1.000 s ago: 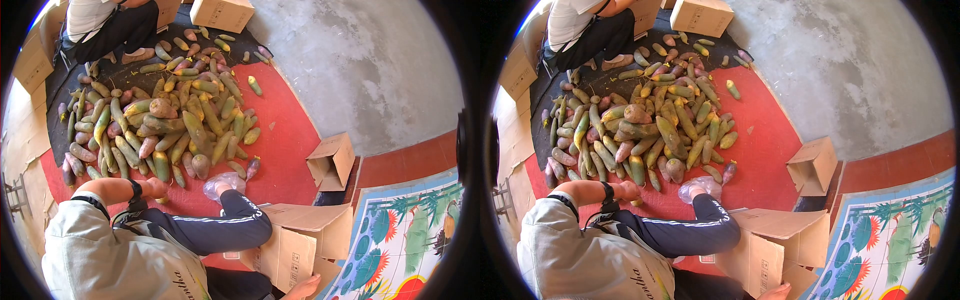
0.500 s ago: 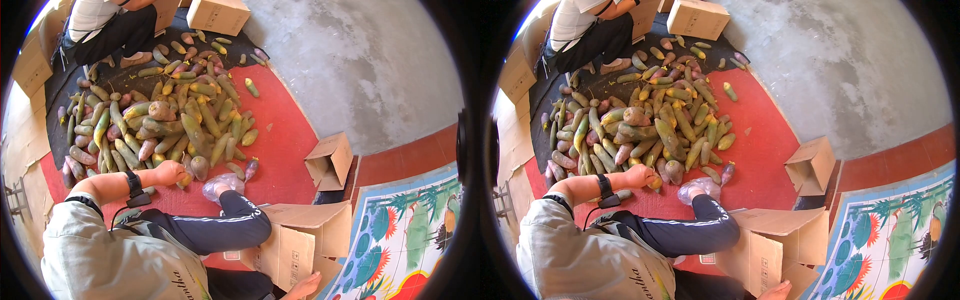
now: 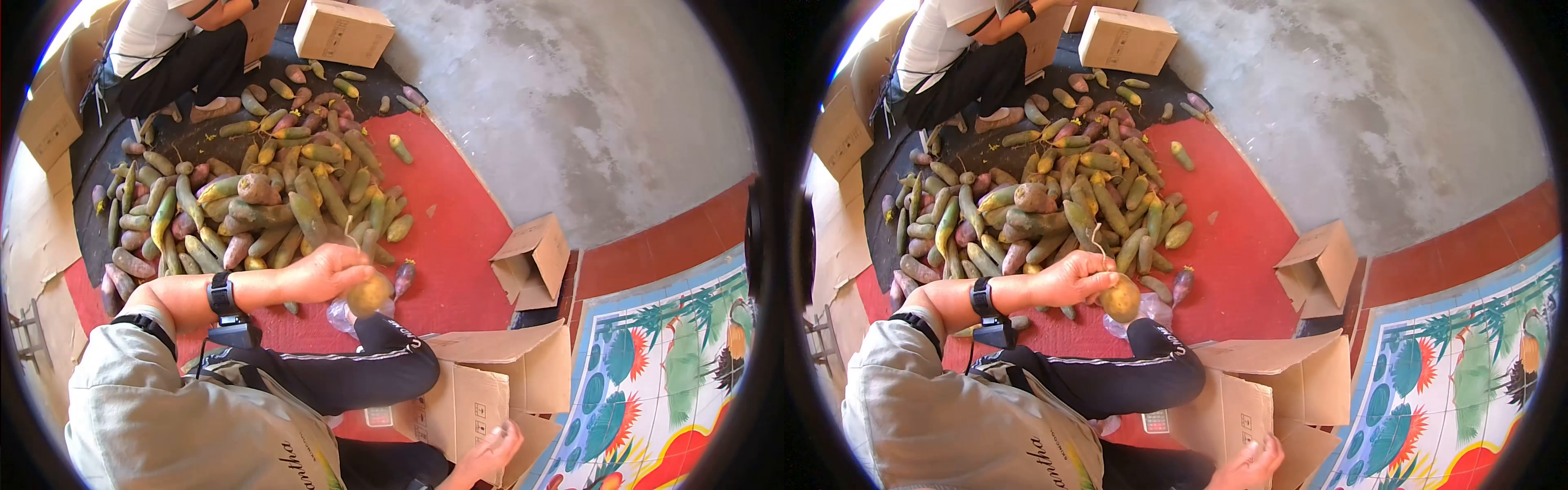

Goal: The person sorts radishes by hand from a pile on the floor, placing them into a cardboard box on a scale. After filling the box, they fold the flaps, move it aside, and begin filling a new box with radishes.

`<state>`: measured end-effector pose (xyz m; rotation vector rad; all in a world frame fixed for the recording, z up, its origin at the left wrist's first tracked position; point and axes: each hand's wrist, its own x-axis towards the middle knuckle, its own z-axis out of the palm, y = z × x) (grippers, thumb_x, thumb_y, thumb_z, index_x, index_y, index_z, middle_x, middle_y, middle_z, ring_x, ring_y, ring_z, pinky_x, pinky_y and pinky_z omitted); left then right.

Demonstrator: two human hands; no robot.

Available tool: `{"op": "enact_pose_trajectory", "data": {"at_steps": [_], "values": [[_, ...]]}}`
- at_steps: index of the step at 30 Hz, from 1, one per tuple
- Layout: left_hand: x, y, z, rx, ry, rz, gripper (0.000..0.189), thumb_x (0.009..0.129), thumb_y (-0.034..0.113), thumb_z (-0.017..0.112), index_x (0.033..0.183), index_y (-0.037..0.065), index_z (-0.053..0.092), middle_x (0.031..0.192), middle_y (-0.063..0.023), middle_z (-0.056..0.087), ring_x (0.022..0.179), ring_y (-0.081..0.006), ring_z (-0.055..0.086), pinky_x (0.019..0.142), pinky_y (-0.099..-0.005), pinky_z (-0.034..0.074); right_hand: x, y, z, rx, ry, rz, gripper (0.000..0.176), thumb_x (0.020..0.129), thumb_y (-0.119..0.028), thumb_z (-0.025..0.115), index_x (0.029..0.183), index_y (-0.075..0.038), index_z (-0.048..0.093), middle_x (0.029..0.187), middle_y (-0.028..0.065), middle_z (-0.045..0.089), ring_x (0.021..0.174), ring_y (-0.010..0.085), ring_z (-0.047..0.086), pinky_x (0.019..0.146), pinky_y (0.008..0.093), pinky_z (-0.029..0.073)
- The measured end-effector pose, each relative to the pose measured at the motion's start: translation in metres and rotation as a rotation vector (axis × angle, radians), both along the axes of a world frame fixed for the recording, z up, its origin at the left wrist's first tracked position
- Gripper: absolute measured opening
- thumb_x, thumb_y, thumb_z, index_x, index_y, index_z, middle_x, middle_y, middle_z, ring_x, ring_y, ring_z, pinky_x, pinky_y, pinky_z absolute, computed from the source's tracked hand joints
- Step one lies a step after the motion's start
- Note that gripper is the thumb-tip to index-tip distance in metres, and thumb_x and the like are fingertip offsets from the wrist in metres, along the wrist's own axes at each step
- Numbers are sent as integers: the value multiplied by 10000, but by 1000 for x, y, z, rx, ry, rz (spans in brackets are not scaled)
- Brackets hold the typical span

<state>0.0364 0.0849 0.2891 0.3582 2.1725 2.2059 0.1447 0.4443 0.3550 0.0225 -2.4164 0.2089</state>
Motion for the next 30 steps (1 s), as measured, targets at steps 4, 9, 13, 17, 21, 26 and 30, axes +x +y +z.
{"op": "enact_pose_trajectory", "data": {"at_steps": [4, 9, 13, 17, 21, 26, 30], "values": [[7, 21, 32, 269, -96, -231, 239, 917, 260, 439, 779, 75, 503, 579, 32, 468, 533, -35, 424, 491, -196, 341, -8, -28, -6, -122, -220, 237, 512, 715, -220, 592, 1131, 40, 447, 1073, 186, 495, 979, 328, 485, 856, 399, 384], [16, 56, 55, 580, -143, -378, 256, 921, 274, 422, 737, 104, 475, 537, 44, 437, 463, -35, 369, 414, -184, 285, -7, -64, -14, -209, -378, 438, 780, 518, -113, 734, 1205, -5, 379, 1144, 194, 457, 1045, 337, 463, 890, 400, 378], [22, 66, 62, 591, -177, -482, 289, 926, 273, 408, 701, 98, 456, 530, 29, 433, 481, -43, 365, 429, -192, 296, 2, -67, -19, -654, -354, 367, 750, 604, -230, 695, 1227, 30, 365, 1133, 154, 459, 1042, 244, 450, 913, 363, 341], [14, 75, 43, 545, -181, -588, 346, 937, 315, 356, 710, 77, 464, 582, 0, 472, 511, -76, 405, 469, -223, 345, 19, -48, -15, -608, -350, 304, 701, 605, -219, 679, 1194, 33, 394, 1128, 147, 458, 1030, 251, 453, 914, 369, 340], [8, 77, 19, 532, -145, -592, 306, 933, 278, 380, 812, 34, 520, 684, -39, 542, 625, -117, 508, 577, -259, 430, 28, -39, 0, -392, -47, 221, 504, 684, -214, 613, 1098, 35, 470, 1016, 149, 515, 948, 268, 494, 856, 368, 376], [-10, 43, -76, 106, -174, -406, 198, 908, 213, 445, 953, 41, 534, 790, -30, 589, 748, -123, 578, 683, -267, 465, 38, -8, 34, -344, 150, -49, 560, 731, -268, 656, 1140, 54, 449, 1087, 211, 498, 989, 340, 480, 868, 406, 379], [4, -9, -165, -445, -309, -166, 214, 829, 222, 502, 884, 25, 560, 745, -104, 613, 680, -204, 603, 626, -315, 476, 35, 28, 36, -389, 332, -166, 545, 774, -246, 646, 1140, 92, 425, 1073, 244, 482, 985, 332, 472, 863, 407, 388]]}}
